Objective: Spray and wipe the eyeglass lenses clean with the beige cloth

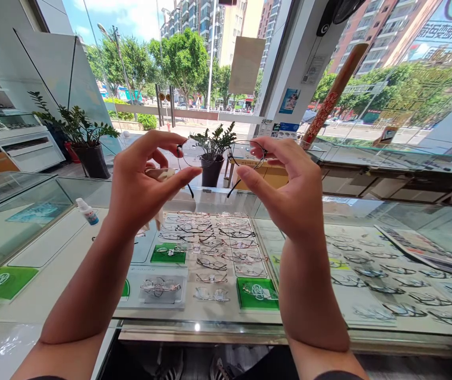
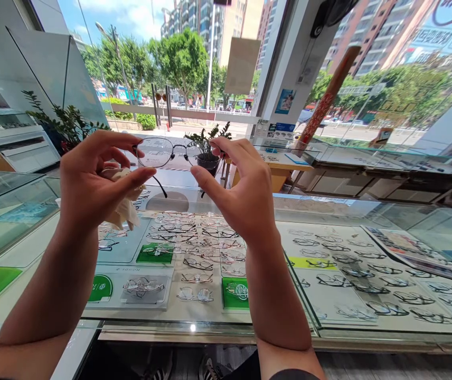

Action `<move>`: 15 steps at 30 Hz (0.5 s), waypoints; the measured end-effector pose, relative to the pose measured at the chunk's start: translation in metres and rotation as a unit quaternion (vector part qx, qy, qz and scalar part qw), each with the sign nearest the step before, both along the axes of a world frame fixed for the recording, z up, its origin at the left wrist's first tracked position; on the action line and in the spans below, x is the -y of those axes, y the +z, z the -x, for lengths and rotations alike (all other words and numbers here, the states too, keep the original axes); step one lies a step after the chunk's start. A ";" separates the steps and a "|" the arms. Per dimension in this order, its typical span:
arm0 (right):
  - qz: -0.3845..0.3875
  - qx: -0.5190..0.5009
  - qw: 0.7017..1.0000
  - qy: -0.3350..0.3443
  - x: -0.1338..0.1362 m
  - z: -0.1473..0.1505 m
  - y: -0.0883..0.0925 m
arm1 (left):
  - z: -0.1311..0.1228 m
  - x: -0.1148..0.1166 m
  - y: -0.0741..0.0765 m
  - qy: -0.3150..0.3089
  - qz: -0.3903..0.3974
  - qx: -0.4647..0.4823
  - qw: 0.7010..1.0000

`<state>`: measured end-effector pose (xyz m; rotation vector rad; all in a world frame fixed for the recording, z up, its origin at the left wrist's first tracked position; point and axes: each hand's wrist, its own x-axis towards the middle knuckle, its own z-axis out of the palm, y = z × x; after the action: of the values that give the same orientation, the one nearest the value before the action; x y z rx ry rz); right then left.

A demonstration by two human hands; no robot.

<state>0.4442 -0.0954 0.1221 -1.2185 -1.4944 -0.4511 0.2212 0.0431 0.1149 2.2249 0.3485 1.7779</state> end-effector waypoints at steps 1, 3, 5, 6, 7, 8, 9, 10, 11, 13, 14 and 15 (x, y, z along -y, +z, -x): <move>-0.001 0.007 1.000 -0.005 0.000 0.000 0.000 | 0.000 0.001 0.000 0.001 0.001 0.000 1.000; -0.009 0.022 1.000 -0.017 -0.001 -0.001 -0.001 | 0.000 0.004 0.000 0.014 0.007 -0.005 1.000; -0.020 0.032 0.999 -0.028 -0.003 -0.002 -0.001 | -0.001 0.005 0.000 0.037 0.008 -0.009 0.999; -0.026 0.035 0.999 -0.032 -0.004 -0.002 -0.002 | -0.001 0.004 -0.001 0.047 0.005 -0.008 0.999; -0.030 0.036 0.998 -0.034 -0.006 -0.003 -0.003 | -0.002 0.004 -0.001 0.053 0.002 -0.006 0.999; -0.034 0.034 0.998 -0.035 -0.007 -0.003 -0.003 | -0.004 0.003 -0.002 0.056 -0.001 -0.001 0.998; -0.038 0.031 0.998 -0.034 -0.008 -0.003 -0.004 | -0.005 0.002 -0.004 0.057 -0.003 0.003 0.998; -0.041 0.027 0.998 -0.033 -0.009 -0.002 -0.005 | -0.007 0.000 -0.005 0.057 -0.004 0.009 0.998; -0.044 0.022 0.998 -0.032 -0.010 -0.002 -0.006 | -0.009 -0.001 -0.006 0.056 -0.006 0.014 0.998; -0.046 0.017 0.998 -0.034 -0.011 0.000 -0.008 | -0.013 -0.002 -0.008 0.058 -0.010 0.025 0.998; -0.046 0.018 0.998 -0.038 -0.011 0.001 -0.008 | -0.014 -0.002 -0.009 0.061 -0.010 0.029 0.998; -0.047 0.022 0.998 -0.044 -0.011 0.002 -0.009 | -0.016 -0.001 -0.009 0.065 -0.007 0.031 0.997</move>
<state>0.4420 -0.0848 0.1132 -1.2096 -1.4444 -0.6037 0.2369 0.0444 0.1054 2.1962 0.4778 1.9162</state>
